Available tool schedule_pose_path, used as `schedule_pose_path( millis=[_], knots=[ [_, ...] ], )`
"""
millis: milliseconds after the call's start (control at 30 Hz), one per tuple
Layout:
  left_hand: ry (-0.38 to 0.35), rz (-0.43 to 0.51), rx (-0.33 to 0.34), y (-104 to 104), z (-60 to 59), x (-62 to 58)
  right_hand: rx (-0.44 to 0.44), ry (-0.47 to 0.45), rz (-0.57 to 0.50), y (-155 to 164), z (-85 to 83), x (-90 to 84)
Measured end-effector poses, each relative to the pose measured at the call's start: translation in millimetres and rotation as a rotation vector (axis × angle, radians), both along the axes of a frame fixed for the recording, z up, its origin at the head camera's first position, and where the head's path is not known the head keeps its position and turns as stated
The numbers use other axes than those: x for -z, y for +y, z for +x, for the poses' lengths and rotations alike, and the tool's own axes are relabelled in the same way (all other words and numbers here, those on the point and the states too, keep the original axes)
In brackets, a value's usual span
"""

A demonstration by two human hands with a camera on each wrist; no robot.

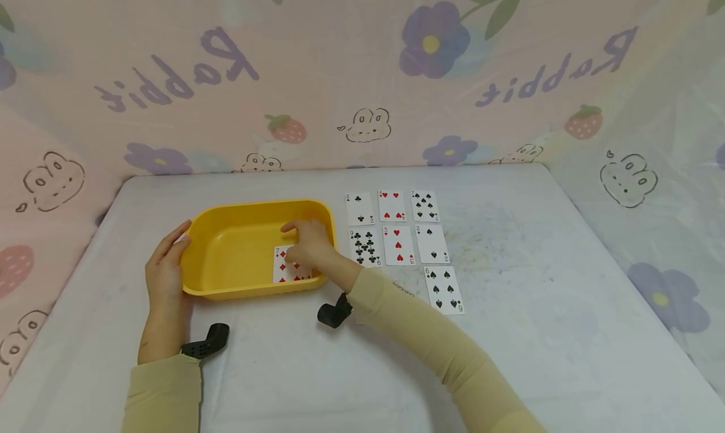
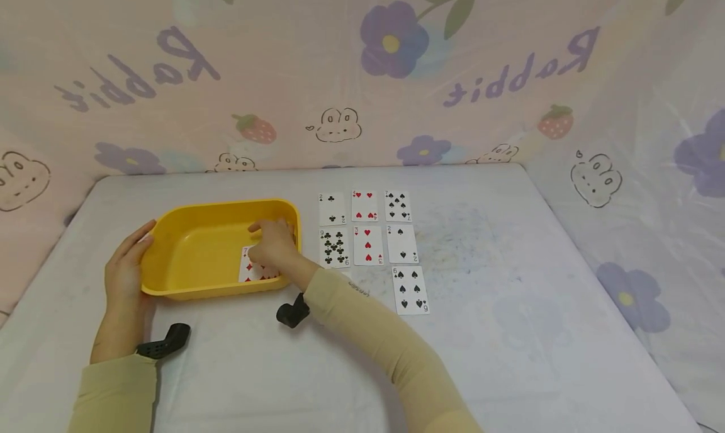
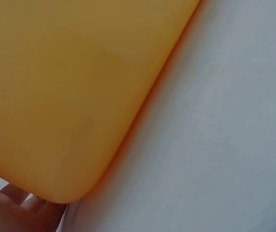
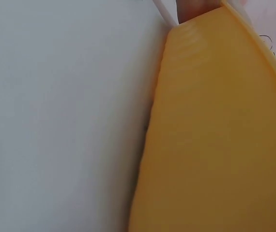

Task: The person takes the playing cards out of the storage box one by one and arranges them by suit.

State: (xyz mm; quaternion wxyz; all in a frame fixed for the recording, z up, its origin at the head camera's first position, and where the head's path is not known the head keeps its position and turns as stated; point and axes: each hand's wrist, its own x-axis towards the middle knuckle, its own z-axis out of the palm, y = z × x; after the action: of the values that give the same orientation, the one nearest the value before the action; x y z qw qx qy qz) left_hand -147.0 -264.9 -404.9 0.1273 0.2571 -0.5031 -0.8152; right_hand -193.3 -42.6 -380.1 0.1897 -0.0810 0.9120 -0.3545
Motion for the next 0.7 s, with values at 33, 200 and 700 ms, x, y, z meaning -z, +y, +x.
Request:
schedule_pose_path(
  millis=[33, 200, 700],
  knots=[
    [0.0, -0.002, -0.001, -0.2, 0.0, 0.2, -0.007, 0.01, 0.028, -0.6, 0.2, 0.2],
    [0.0, -0.011, 0.0, -0.3, 0.2, 0.8, -0.05, 0.006, 0.161, -3.6, 1.7, 1.6],
    [-0.007, 0.008, 0.014, 0.3, 2.0, -0.5, -0.115, 0.009, 0.26, -5.5, 7.7, 3.3]
  ],
)
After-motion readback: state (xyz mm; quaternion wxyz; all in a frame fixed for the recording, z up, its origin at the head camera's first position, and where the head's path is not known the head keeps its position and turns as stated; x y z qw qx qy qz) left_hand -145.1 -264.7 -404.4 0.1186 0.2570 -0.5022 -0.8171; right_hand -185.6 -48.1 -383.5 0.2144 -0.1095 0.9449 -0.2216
